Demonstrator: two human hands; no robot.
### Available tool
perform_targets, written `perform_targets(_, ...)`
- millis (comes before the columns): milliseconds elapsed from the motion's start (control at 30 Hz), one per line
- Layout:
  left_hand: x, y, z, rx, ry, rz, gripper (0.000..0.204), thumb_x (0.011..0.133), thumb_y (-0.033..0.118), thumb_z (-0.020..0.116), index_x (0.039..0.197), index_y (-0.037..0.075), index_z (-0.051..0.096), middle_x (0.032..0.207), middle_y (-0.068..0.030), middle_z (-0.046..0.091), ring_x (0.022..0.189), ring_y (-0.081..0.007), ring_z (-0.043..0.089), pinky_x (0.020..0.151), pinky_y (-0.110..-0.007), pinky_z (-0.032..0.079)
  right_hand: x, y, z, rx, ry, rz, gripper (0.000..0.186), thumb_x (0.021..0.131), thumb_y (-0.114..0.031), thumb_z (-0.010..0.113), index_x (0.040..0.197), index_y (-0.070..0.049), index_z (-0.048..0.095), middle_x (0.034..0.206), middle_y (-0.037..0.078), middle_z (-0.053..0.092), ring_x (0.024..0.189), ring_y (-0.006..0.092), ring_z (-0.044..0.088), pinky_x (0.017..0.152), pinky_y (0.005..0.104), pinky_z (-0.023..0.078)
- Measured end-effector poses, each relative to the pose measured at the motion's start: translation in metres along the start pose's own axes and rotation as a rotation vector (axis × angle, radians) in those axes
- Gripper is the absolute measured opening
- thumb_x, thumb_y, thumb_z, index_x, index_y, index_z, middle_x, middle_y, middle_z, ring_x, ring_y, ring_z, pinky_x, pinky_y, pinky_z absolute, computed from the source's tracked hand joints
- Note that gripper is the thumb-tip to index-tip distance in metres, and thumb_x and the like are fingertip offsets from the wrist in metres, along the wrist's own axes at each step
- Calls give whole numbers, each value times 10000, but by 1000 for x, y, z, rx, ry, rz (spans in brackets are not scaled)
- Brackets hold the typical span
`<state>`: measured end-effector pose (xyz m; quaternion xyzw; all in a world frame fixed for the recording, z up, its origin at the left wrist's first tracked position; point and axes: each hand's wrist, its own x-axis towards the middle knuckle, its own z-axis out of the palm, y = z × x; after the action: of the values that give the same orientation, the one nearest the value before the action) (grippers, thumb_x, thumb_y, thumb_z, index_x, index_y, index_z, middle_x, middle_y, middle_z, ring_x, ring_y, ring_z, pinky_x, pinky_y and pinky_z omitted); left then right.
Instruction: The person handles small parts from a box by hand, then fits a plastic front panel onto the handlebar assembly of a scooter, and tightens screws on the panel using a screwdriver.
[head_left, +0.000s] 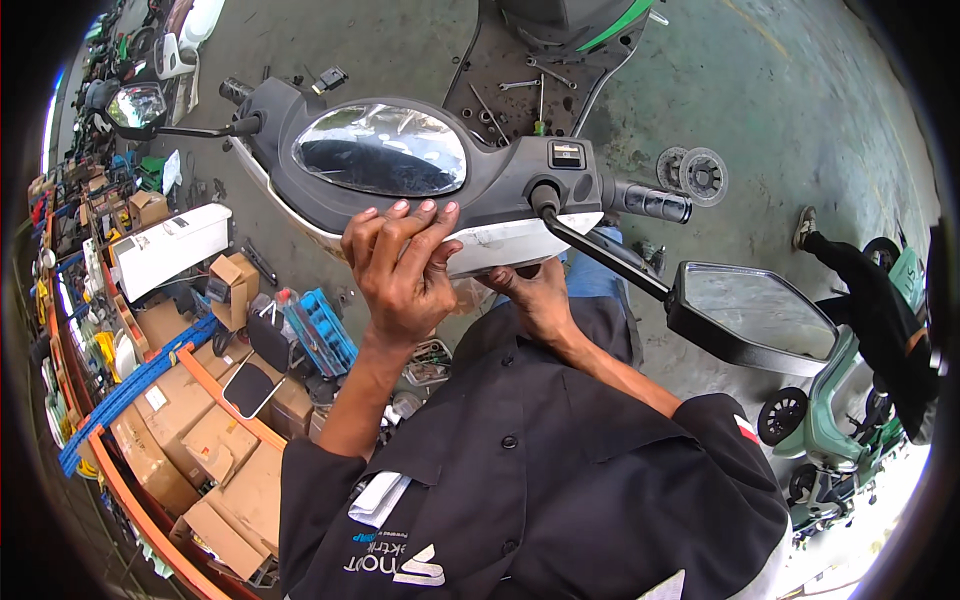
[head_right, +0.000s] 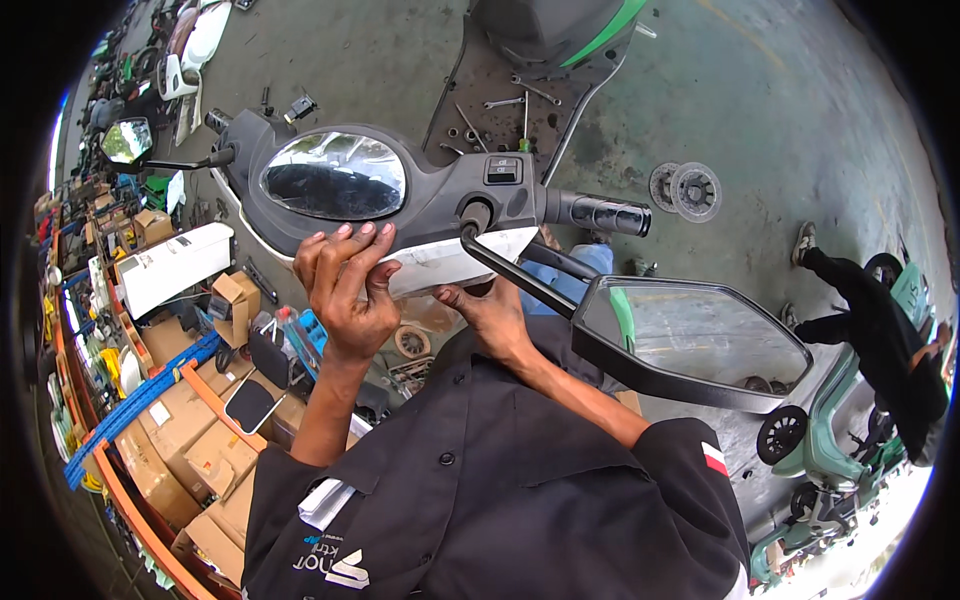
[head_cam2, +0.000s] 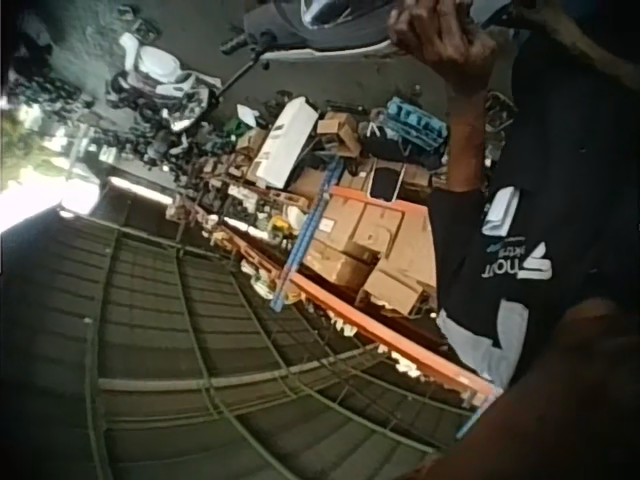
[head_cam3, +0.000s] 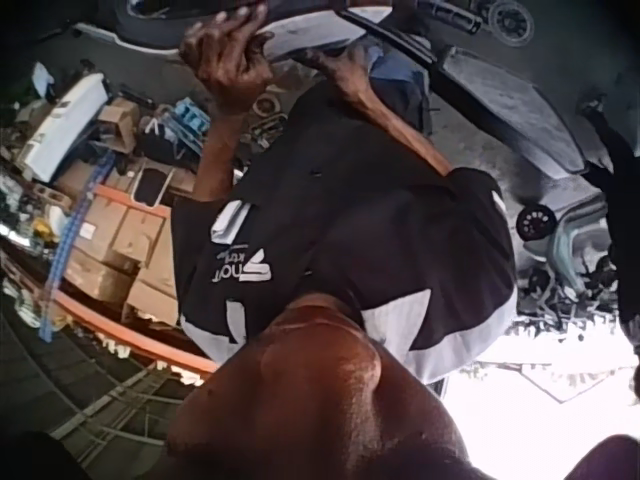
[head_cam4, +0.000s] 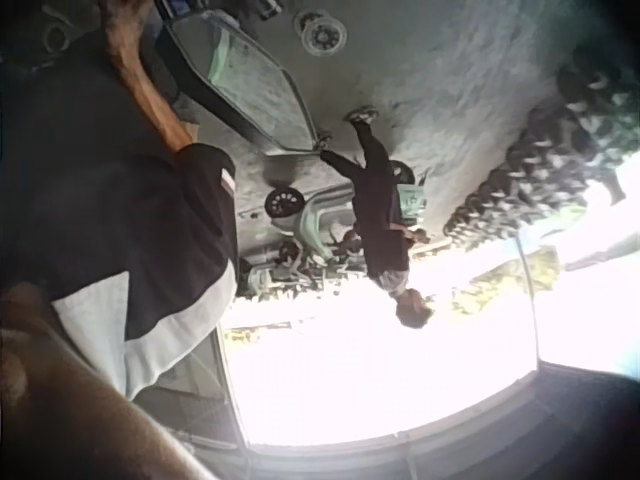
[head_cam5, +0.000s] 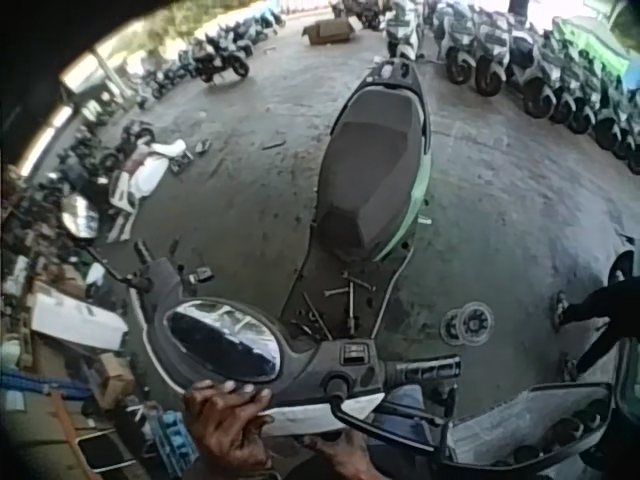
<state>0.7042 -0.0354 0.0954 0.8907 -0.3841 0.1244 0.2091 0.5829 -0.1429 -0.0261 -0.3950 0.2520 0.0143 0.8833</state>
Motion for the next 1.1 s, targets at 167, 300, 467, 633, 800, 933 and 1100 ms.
perform_targets(167, 3, 1, -2, 24, -30, -35, 327, 695, -4, 757, 1002, 106, 781, 889, -7, 677, 906, -221, 589, 926, -399, 412, 4, -5, 1, -17, -25, 22, 777, 783, -437, 843, 1275, 83, 541, 1200, 155, 666, 1118, 257, 664, 962, 381, 569)
perform_targets(300, -4, -4, -7, -27, -19, 19, 333, 734, 64, 790, 1064, 102, 770, 955, -22, 692, 956, -222, 608, 966, -409, 418, 0, -5, 3, 98, -38, -13, 647, 811, -319, 864, 1254, 39, 558, 1154, 98, 677, 1041, 186, 651, 923, 314, 536)
perform_targets(467, -15, -34, -13, -80, 14, 58, 387, 816, 240, 801, 1196, 203, 737, 1120, -18, 697, 1125, -213, 603, 1089, -450, 365, -4, -11, 6, 99, -16, -8, 661, 827, -374, 838, 1251, 46, 552, 1145, 94, 670, 1028, 176, 660, 893, 294, 559)
perform_targets(633, -28, -25, -5, 59, 30, 94, 324, 825, 230, 752, 1148, 213, 754, 1138, -10, 652, 1187, -225, 538, 1106, -470, 297, -7, -14, 8, 73, 21, 12, 651, 839, -329, 841, 1271, 54, 538, 1163, 108, 661, 1035, 197, 660, 891, 314, 564)
perform_targets(800, -12, -25, -15, -92, -56, 11, 367, 771, 126, 749, 1133, 191, 745, 1075, -2, 642, 1096, -233, 549, 1028, -449, 342, -5, -11, 8, 165, -13, 15, 751, 827, -359, 837, 1331, 66, 479, 1248, 174, 616, 1135, 314, 640, 980, 431, 579)
perform_targets(933, -8, -65, -30, -124, 249, -201, 425, 883, 255, 721, 1283, 122, 664, 1301, -134, 532, 1207, -305, 489, 1097, -453, 316, -5, -11, 10, 96, -12, -13, 802, 837, -377, 820, 1368, 65, 413, 1293, 194, 580, 1192, 351, 609, 1027, 525, 544)
perform_targets(1100, 17, -191, -27, -678, 441, -1019, 914, 851, 422, 770, 1549, 94, 281, 1493, -176, 397, 1417, -329, 359, 1185, -462, 254, -5, -8, 7, 72, -39, 6, 788, 847, -405, 794, 1356, 64, 419, 1282, 163, 581, 1178, 326, 613, 1037, 520, 542)
